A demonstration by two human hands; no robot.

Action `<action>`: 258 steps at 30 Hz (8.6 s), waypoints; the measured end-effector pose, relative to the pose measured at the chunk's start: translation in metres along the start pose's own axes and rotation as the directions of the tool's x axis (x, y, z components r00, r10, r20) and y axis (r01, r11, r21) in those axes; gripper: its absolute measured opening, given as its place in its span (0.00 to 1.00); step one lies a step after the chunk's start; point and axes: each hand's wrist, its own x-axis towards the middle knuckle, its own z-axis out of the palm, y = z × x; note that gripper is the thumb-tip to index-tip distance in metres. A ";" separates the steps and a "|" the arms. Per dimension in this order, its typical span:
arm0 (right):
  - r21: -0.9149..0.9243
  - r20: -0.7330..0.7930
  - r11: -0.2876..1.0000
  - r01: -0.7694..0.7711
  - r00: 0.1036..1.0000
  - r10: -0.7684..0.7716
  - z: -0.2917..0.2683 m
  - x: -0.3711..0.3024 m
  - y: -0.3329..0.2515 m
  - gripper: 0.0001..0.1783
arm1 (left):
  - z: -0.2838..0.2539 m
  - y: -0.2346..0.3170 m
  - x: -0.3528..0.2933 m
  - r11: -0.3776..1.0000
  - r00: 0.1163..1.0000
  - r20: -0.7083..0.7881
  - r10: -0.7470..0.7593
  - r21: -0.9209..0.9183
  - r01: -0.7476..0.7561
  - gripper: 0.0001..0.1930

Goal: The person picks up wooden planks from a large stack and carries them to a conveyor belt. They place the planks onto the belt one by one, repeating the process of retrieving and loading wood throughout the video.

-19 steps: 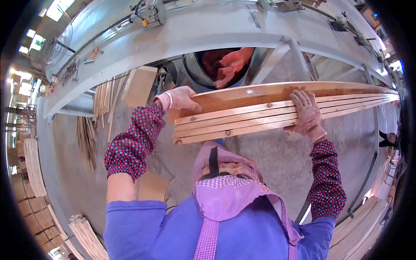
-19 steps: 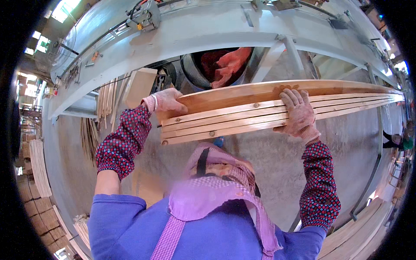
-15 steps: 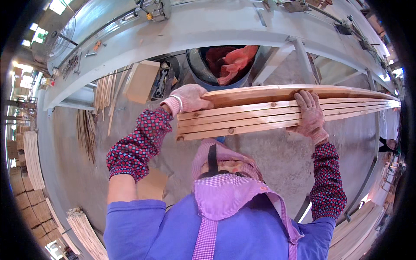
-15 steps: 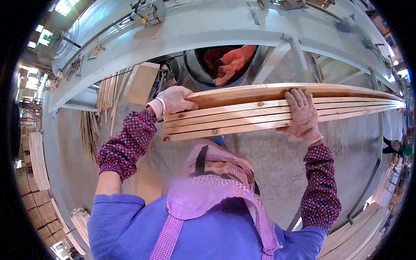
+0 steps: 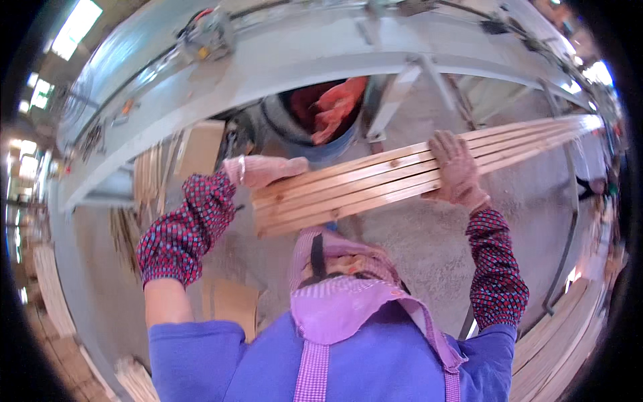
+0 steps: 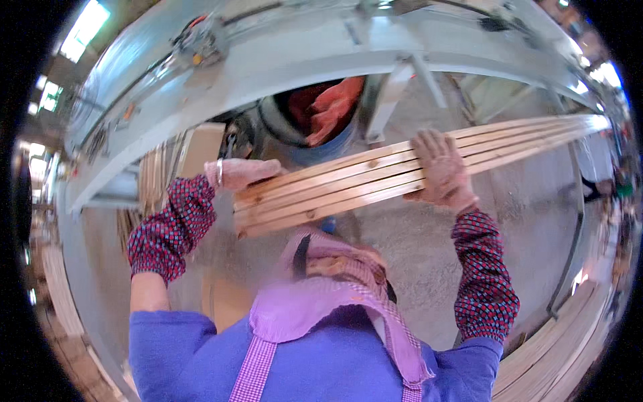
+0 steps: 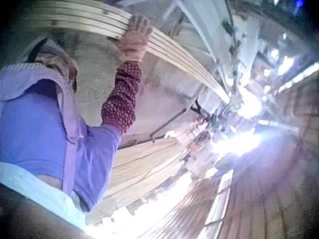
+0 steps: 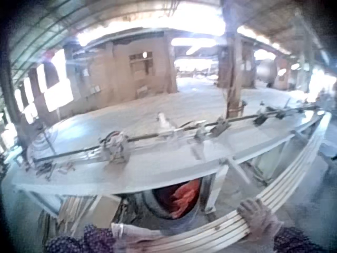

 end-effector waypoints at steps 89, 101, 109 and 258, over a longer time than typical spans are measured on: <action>0.110 0.628 -0.384 0.917 0.235 0.742 -0.024 -0.099 -0.516 0.38 | 0.242 -0.023 0.081 0.544 0.667 0.580 0.467 -0.783 0.301 0.31; 0.949 0.121 0.009 0.316 -0.389 0.913 -0.006 -0.359 -0.624 0.37 | 0.521 0.023 0.015 0.878 0.846 0.446 0.292 -0.475 -0.053 0.23; 0.987 0.100 -0.017 0.160 -0.528 0.843 -0.073 -0.545 -0.653 0.36 | 0.716 0.064 -0.058 0.858 0.695 0.676 0.245 -0.485 0.169 0.25; -0.068 0.436 -0.462 -0.884 -0.443 0.783 -0.117 -1.570 -1.021 0.55 | 1.361 -0.375 -0.218 0.259 0.750 0.592 0.294 0.706 -0.659 0.07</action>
